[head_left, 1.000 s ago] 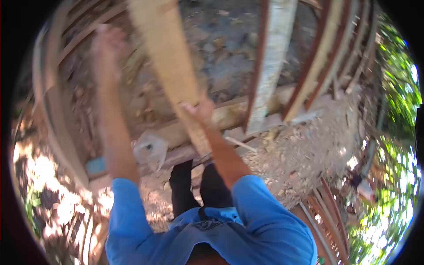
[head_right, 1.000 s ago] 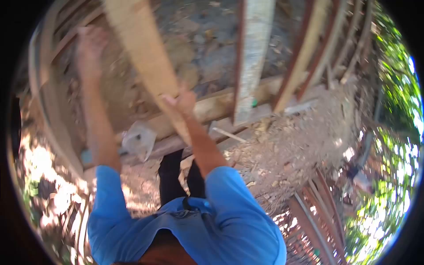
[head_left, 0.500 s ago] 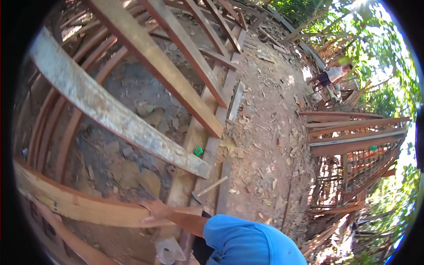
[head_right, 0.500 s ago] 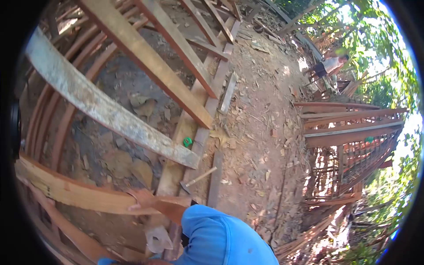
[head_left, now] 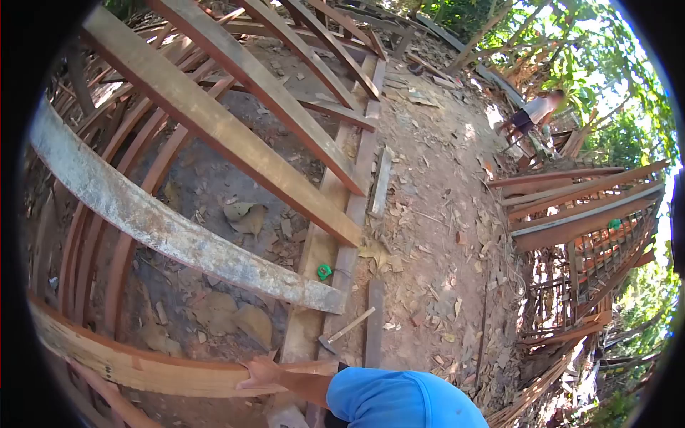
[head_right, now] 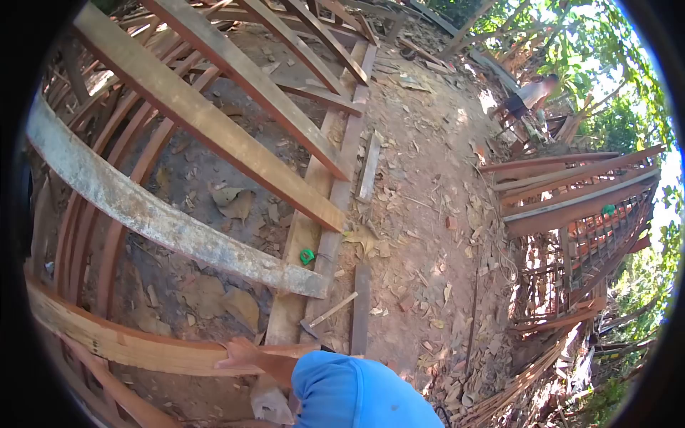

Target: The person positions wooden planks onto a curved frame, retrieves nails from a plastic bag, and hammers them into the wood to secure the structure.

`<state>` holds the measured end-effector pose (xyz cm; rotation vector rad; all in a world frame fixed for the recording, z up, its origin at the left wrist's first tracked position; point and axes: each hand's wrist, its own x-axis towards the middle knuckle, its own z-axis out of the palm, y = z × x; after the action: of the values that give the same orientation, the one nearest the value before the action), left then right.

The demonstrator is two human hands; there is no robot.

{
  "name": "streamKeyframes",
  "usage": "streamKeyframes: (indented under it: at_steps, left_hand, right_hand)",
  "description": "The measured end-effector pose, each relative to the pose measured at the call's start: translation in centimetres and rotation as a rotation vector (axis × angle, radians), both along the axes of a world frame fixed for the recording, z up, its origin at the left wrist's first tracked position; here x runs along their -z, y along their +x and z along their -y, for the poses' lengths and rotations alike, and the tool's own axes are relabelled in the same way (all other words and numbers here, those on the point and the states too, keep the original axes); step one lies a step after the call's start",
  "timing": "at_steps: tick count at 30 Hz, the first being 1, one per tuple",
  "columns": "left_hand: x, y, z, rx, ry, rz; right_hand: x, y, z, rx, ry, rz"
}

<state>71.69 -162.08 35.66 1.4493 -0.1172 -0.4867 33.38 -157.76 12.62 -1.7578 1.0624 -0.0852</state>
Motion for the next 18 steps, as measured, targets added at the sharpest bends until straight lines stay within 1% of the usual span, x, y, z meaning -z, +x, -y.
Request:
streamKeyframes:
  at_steps: [1,4,7,10,11,13,14,16,18]
  left_hand:
    - [-0.2,-0.2,0.0,-0.001,0.0,-0.008]
    - [2.6,4.1,-0.9,0.038,0.015,0.045]
    - [1.9,2.6,-0.5,-0.078,-0.009,0.044]
    - [1.2,1.0,-0.1,-0.091,-0.006,0.099]
    - [1.0,1.1,0.1,-0.083,-0.004,0.105]
    - [2.3,1.5,0.3,-0.036,-0.039,0.091]
    - [2.5,1.6,-0.3,-0.027,-0.052,0.095]
    - [3.3,1.7,-0.8,0.002,-0.081,0.096]
    - [3.4,1.4,-0.3,0.0,-0.1,0.11]
  right_hand:
    - [-0.2,-0.2,-0.1,-0.005,0.003,0.003]
    - [0.9,0.4,-0.2,-0.023,-0.044,0.019]
    - [1.9,0.3,-0.2,-0.03,-0.039,-0.003]
    - [1.1,-0.3,-0.1,-0.034,-0.009,-0.012]
    - [0.5,-0.2,-0.1,-0.041,-0.002,-0.002]
    - [-2.8,-0.8,1.0,-0.026,0.061,-0.013]
    - [-4.4,-1.1,1.2,-0.057,0.098,-0.004]
    - [-5.2,-1.1,2.1,-0.134,0.232,-0.031]
    - [-5.6,-0.4,2.2,-0.11,0.264,-0.081]
